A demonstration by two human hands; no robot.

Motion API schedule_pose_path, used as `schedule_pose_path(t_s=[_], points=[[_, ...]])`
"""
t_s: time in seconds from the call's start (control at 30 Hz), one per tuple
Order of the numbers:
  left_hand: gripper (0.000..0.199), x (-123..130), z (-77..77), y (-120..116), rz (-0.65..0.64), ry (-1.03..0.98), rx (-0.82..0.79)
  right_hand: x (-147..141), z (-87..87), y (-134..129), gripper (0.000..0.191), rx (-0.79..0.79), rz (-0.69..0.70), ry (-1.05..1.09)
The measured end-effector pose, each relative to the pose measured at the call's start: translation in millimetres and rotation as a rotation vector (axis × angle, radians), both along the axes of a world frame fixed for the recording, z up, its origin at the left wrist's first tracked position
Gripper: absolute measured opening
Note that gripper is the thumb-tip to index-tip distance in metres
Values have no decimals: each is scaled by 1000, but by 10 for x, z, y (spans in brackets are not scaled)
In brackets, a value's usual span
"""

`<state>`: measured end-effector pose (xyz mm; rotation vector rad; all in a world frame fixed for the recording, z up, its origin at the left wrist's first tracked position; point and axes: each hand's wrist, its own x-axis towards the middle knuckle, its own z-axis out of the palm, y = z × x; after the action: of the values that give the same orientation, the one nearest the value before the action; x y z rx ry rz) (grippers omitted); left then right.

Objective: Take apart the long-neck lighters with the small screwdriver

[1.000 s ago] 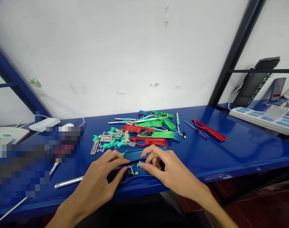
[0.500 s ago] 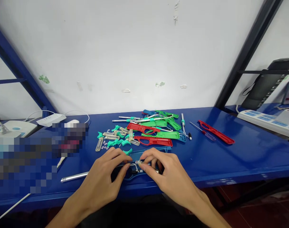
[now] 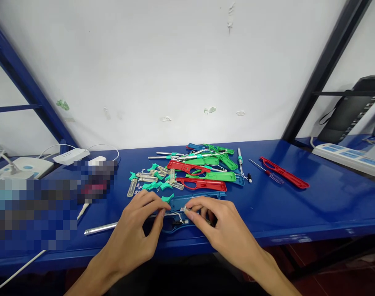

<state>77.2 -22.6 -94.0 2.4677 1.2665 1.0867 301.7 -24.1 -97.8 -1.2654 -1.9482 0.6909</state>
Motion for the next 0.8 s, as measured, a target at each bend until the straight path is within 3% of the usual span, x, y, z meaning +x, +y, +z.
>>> schedule_pose_path(t_s=[0.17, 0.5, 0.8], points=[[19, -70, 72, -13, 31, -68, 38, 9, 4, -1, 27, -9, -11, 15], [20, -278, 94, 21, 99, 193, -196, 19, -5, -2, 27, -8, -31, 29], [18, -262, 49, 92, 51, 49, -267, 20, -18, 0, 25, -23, -40, 43]])
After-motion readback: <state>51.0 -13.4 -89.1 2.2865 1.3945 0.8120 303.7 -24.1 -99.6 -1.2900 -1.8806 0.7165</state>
